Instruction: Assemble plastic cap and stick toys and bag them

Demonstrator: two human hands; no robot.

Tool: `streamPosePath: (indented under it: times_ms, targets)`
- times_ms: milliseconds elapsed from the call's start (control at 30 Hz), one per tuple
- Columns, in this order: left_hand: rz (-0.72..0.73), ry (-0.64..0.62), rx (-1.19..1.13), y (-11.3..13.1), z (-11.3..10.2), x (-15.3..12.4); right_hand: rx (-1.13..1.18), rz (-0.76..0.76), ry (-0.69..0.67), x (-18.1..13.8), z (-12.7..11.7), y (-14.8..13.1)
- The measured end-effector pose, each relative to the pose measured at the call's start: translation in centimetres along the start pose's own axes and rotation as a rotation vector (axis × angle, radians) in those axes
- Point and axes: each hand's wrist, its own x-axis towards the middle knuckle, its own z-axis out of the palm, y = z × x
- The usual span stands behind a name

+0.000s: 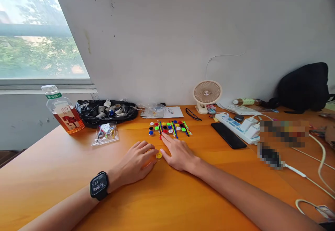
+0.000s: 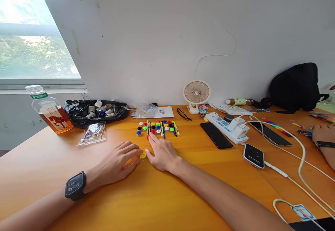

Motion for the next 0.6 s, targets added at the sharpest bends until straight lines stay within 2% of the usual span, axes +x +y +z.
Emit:
streamPosePath:
  times_ms: [167,267,433,600]
  targets:
    - [0.294,-0.019,0.236,0.1,0.1,1.4,0.022,0.019,0.009,-0.1,-0.3,-0.1]
    - [0.373,0.026,0.227,-0.6,0.7,2.2,0.022,0.016,0.016,-0.2,-0.5,-0.1]
    - [0.381,0.060,0.161,-1.7,1.3,2.8,0.001,-0.022,0.067,-0.3,-0.1,0.4]
    - [0.304,0.094,0.082,-2.1,1.3,2.6,0.002,-0.089,0.144,-0.4,0.0,1.5]
